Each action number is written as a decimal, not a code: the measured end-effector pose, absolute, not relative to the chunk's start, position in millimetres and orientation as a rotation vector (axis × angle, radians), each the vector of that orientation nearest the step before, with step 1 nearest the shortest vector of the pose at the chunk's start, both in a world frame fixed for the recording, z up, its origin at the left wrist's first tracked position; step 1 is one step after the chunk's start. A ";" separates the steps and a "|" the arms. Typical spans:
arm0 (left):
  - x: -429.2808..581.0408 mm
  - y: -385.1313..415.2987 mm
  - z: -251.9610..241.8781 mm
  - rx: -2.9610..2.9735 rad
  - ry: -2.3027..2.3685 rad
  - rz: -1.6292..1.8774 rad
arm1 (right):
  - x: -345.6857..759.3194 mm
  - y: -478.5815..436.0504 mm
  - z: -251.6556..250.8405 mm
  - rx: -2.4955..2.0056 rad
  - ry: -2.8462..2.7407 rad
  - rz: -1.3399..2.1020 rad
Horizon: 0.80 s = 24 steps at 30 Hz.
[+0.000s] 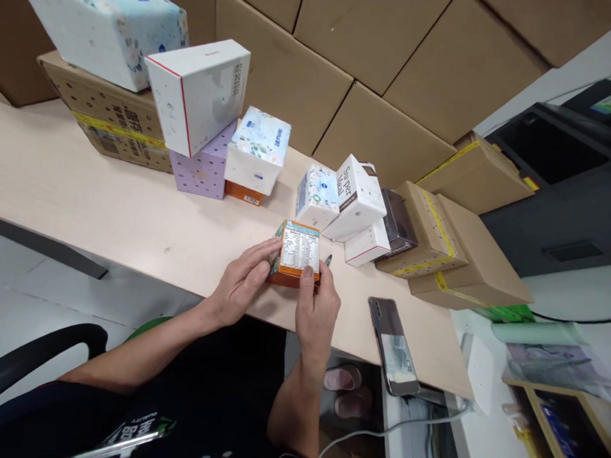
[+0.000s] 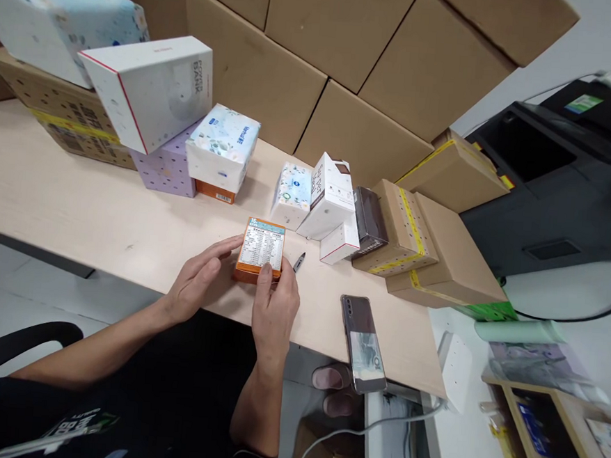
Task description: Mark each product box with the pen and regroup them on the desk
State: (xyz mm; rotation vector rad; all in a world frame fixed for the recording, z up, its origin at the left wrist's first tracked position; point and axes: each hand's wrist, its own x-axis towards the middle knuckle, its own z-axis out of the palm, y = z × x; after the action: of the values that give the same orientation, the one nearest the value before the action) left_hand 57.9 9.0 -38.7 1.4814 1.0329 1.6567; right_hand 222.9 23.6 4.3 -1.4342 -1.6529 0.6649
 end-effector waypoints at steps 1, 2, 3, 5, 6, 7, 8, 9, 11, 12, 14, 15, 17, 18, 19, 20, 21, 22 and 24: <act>56.9 8.9 -38.1 1.533 1.020 1.656 | 224.0 22.8 3.2 -1.404 -1.640 0.687; 56.1 8.8 -37.6 1.575 1.006 1.660 | 225.1 22.0 1.5 -1.366 -1.621 0.717; 55.6 8.5 -37.3 1.606 0.990 1.668 | 225.9 21.3 -0.9 -1.324 -1.599 0.753; 55.7 7.8 -36.9 1.618 0.961 1.702 | 226.8 20.5 -7.7 -1.243 -1.547 0.813; 56.3 7.4 -36.8 1.601 0.945 1.728 | 226.7 20.7 -11.8 -1.214 -1.521 0.826; 57.1 7.1 -36.7 1.574 0.926 1.758 | 226.5 21.3 -16.0 -1.194 -1.497 0.826; 58.1 6.9 -36.8 1.543 0.902 1.784 | 226.1 22.1 -20.1 -1.182 -1.476 0.816; 59.2 6.8 -36.8 1.512 0.875 1.803 | 225.8 23.1 -23.8 -1.177 -1.462 0.803; 60.9 6.8 -37.1 1.464 0.829 1.817 | 225.5 24.8 -29.2 -1.173 -1.448 0.775; 61.4 6.8 -37.2 1.451 0.815 1.821 | 225.7 25.3 -30.7 -1.173 -1.452 0.763; 61.7 6.7 -37.6 1.435 0.831 1.830 | 227.0 25.0 -31.4 -1.182 -1.474 0.759; 61.5 6.6 -38.0 1.428 0.865 1.832 | 227.9 24.3 -30.7 -1.191 -1.486 0.766; 60.8 6.5 -38.9 1.428 0.971 1.814 | 230.0 22.4 -27.2 -1.213 -1.498 0.793; 60.4 6.6 -39.4 1.439 1.025 1.796 | 231.0 21.5 -24.6 -1.214 -1.500 0.811; 60.1 6.9 -40.0 1.455 1.069 1.781 | 231.7 20.7 -21.7 -1.208 -1.501 0.828; 59.9 7.3 -40.6 1.474 1.099 1.768 | 232.3 20.3 -18.5 -1.197 -1.506 0.840; 59.8 7.9 -41.0 1.493 1.113 1.758 | 232.5 20.2 -15.2 -1.184 -1.516 0.846; 59.8 8.7 -41.1 1.510 1.115 1.750 | 232.6 20.6 -12.1 -1.175 -1.534 0.841; 59.9 10.1 -40.4 1.562 1.107 1.715 | 232.2 22.2 -6.9 -1.181 -1.591 0.790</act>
State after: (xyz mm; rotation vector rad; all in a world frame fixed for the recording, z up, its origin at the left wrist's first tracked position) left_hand 59.9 10.1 -40.4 1.5623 1.1067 1.7153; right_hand 232.2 22.2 -6.9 -1.1807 -1.5905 0.7902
